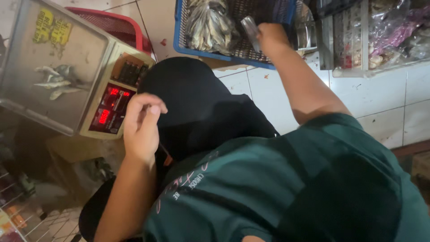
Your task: The person takes dried fish from a cardboard box, places them on a digital scale to weigh them, and puts them into small plastic bags.
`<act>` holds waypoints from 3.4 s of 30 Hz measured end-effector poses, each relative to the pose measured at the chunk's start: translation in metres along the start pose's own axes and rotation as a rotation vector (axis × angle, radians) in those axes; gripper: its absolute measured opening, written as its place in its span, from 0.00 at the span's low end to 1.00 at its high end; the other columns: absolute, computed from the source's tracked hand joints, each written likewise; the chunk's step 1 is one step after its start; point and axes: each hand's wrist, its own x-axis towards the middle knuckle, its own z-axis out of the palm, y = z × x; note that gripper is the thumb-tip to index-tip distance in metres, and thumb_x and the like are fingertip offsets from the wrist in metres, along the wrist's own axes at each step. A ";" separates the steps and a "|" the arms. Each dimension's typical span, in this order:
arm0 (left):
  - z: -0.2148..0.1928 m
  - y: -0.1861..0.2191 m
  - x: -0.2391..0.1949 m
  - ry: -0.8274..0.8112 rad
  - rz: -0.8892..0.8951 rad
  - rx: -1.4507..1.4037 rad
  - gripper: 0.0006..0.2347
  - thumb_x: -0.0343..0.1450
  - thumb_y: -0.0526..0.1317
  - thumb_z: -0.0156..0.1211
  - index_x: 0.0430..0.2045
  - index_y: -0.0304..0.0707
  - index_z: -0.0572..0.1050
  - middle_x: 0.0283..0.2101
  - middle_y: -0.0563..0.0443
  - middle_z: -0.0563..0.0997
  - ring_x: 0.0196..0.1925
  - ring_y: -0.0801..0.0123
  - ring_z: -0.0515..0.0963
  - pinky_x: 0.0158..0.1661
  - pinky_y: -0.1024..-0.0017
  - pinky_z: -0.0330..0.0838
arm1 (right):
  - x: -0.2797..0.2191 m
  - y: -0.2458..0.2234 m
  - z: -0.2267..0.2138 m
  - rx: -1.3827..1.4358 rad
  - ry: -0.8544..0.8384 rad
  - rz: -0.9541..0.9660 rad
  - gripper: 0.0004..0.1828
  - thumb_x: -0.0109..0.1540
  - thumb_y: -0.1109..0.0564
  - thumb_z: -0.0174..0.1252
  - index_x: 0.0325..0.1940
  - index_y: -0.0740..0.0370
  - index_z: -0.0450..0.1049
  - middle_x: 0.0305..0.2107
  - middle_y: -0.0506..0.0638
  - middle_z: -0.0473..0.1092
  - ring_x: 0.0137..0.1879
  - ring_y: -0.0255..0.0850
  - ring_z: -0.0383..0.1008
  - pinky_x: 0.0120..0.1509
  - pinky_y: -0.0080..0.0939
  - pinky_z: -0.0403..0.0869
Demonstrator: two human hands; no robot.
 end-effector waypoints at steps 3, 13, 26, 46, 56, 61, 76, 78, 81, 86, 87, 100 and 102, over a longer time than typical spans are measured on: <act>0.014 0.000 0.024 -0.030 -0.036 -0.073 0.03 0.79 0.31 0.53 0.45 0.34 0.71 0.41 0.52 0.75 0.45 0.72 0.74 0.52 0.74 0.68 | -0.008 0.009 -0.014 0.356 0.005 0.021 0.11 0.57 0.57 0.69 0.42 0.59 0.78 0.33 0.52 0.79 0.37 0.44 0.81 0.41 0.45 0.77; 0.037 -0.007 0.074 -0.170 -0.020 -0.200 0.04 0.79 0.31 0.54 0.46 0.34 0.72 0.42 0.53 0.75 0.46 0.75 0.74 0.52 0.75 0.70 | -0.029 0.014 -0.059 0.393 0.006 0.080 0.05 0.65 0.55 0.65 0.41 0.58 0.79 0.32 0.48 0.79 0.34 0.34 0.77 0.39 0.37 0.74; -0.004 0.019 0.055 0.021 0.083 -0.332 0.03 0.81 0.30 0.52 0.47 0.34 0.72 0.41 0.51 0.75 0.44 0.73 0.74 0.48 0.75 0.68 | -0.043 -0.035 -0.125 0.362 0.144 0.005 0.10 0.64 0.56 0.66 0.43 0.65 0.78 0.34 0.50 0.79 0.39 0.36 0.79 0.45 0.37 0.75; -0.215 -0.001 -0.058 0.454 0.440 -0.375 0.07 0.86 0.37 0.54 0.52 0.32 0.68 0.37 0.47 0.71 0.35 0.69 0.68 0.40 0.74 0.64 | -0.031 -0.084 -0.116 0.115 0.547 -0.446 0.05 0.64 0.68 0.64 0.43 0.64 0.75 0.40 0.59 0.73 0.43 0.51 0.79 0.48 0.46 0.77; -0.213 -0.012 -0.046 0.377 0.325 -0.347 0.04 0.83 0.33 0.52 0.49 0.33 0.68 0.43 0.47 0.73 0.43 0.70 0.70 0.49 0.72 0.66 | -0.012 -0.072 -0.126 -0.122 0.701 -0.390 0.03 0.64 0.66 0.60 0.41 0.64 0.74 0.37 0.62 0.74 0.44 0.62 0.76 0.47 0.56 0.73; -0.198 -0.012 -0.040 0.340 0.255 -0.283 0.04 0.84 0.32 0.51 0.51 0.32 0.69 0.46 0.48 0.73 0.46 0.70 0.71 0.53 0.71 0.68 | -0.016 -0.070 -0.130 -0.059 0.613 -0.352 0.02 0.67 0.67 0.57 0.43 0.66 0.74 0.33 0.61 0.75 0.41 0.61 0.77 0.45 0.54 0.74; 0.085 0.010 0.130 -0.335 0.404 0.433 0.32 0.67 0.32 0.68 0.67 0.43 0.59 0.64 0.36 0.68 0.43 0.65 0.82 0.45 0.71 0.78 | -0.098 -0.131 -0.190 -0.106 0.358 -0.622 0.05 0.67 0.63 0.65 0.46 0.61 0.76 0.45 0.54 0.76 0.56 0.55 0.73 0.63 0.58 0.69; 0.116 -0.003 0.153 -0.326 0.470 0.469 0.34 0.64 0.34 0.70 0.67 0.38 0.60 0.61 0.33 0.70 0.44 0.61 0.81 0.44 0.70 0.76 | -0.103 -0.125 -0.186 -0.018 0.340 -0.684 0.09 0.66 0.64 0.66 0.49 0.60 0.76 0.55 0.53 0.75 0.65 0.54 0.71 0.69 0.55 0.69; 0.141 -0.030 0.181 -0.288 0.465 0.722 0.06 0.74 0.36 0.68 0.41 0.40 0.78 0.39 0.44 0.83 0.42 0.57 0.82 0.43 0.66 0.75 | -0.097 -0.099 -0.164 0.258 0.467 -0.846 0.33 0.58 0.57 0.80 0.61 0.58 0.69 0.64 0.60 0.64 0.72 0.58 0.65 0.74 0.55 0.68; 0.140 -0.064 0.192 -0.337 0.106 0.246 0.04 0.76 0.35 0.58 0.41 0.36 0.78 0.35 0.52 0.83 0.38 0.74 0.82 0.42 0.74 0.77 | -0.055 -0.054 -0.078 0.922 -0.120 -0.511 0.67 0.55 0.60 0.77 0.83 0.52 0.35 0.72 0.58 0.56 0.74 0.50 0.63 0.77 0.54 0.67; 0.139 -0.068 0.194 -0.338 0.050 0.220 0.04 0.76 0.35 0.57 0.41 0.36 0.78 0.34 0.53 0.83 0.37 0.75 0.82 0.42 0.75 0.77 | -0.047 -0.048 -0.055 1.079 -0.139 -0.365 0.57 0.56 0.59 0.73 0.79 0.52 0.43 0.67 0.56 0.60 0.69 0.46 0.67 0.71 0.50 0.72; 0.045 -0.046 0.183 0.292 0.256 -0.377 0.07 0.81 0.37 0.55 0.50 0.35 0.72 0.46 0.53 0.76 0.46 0.71 0.74 0.50 0.72 0.72 | 0.090 0.057 0.047 0.173 0.465 -0.172 0.10 0.55 0.64 0.69 0.40 0.60 0.82 0.36 0.58 0.76 0.41 0.46 0.75 0.44 0.42 0.74; 0.027 -0.042 0.170 0.360 0.202 -0.449 0.08 0.80 0.36 0.55 0.52 0.36 0.71 0.47 0.52 0.76 0.45 0.71 0.73 0.49 0.71 0.72 | 0.108 0.044 0.065 0.527 0.272 0.079 0.32 0.52 0.65 0.65 0.59 0.60 0.66 0.36 0.52 0.77 0.41 0.42 0.77 0.46 0.39 0.76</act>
